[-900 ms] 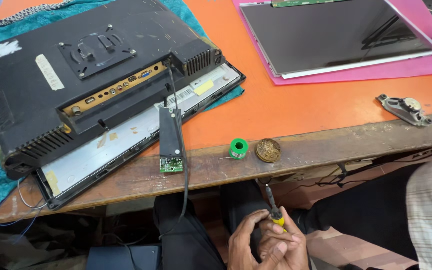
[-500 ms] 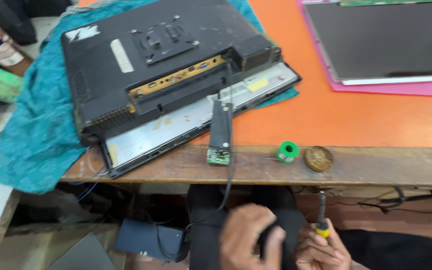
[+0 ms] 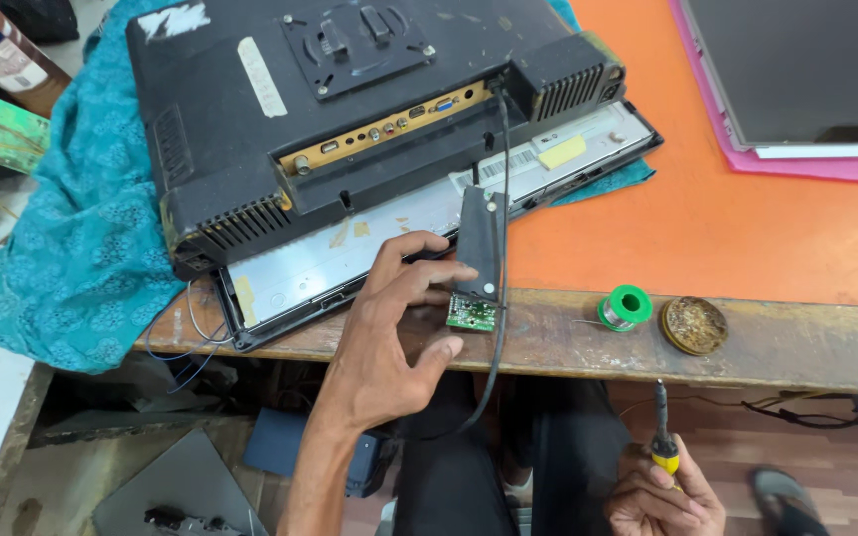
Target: The person solders wires to a small circuit board using a soldering iron and solder wire. They repeatedly heat joints and apply solder, then scrape the iron tip on a metal file. The board remains on the workbench throughout.
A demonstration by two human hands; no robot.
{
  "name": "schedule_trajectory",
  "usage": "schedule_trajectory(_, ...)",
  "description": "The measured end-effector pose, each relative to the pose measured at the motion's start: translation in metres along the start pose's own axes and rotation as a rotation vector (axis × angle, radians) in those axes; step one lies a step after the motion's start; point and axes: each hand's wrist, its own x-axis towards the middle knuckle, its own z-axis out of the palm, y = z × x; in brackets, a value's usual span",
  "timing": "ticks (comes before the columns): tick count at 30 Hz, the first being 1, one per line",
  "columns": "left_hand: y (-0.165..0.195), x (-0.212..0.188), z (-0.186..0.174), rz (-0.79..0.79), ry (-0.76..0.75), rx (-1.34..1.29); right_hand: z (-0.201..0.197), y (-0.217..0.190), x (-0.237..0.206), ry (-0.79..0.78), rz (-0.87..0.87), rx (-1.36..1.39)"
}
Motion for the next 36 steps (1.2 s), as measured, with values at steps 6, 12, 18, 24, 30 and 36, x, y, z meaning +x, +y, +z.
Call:
schedule_trajectory(6, -0.017, 0.006, -0.007, -0.007, -0.05, -0.094, -0.002, 0.006, 0.009, 0.019, -0.042, -0.03)
schedule_trajectory(12, -0.028, 0.015, -0.007, -0.115, 0.012, -0.14, -0.01, 0.005, 0.009, 0.098, -0.164, -0.047)
schedule_trajectory(18, -0.029, 0.016, -0.005, -0.178, 0.065, -0.092, -0.017, -0.003, 0.014, 0.002, 0.013, -0.021)
schedule_trajectory(24, -0.032, 0.016, -0.004, -0.113, 0.098, -0.042, -0.021, -0.001, 0.018, 0.014, -0.111, -0.057)
schedule_trajectory(30, -0.034, 0.015, -0.006, -0.183, 0.081, -0.106, -0.023, 0.0, 0.019, 0.023, -0.115, -0.065)
schedule_trajectory(36, -0.039, 0.011, -0.009, -0.141, 0.022, -0.199, -0.027, -0.001, 0.019, 0.026, -0.105, -0.037)
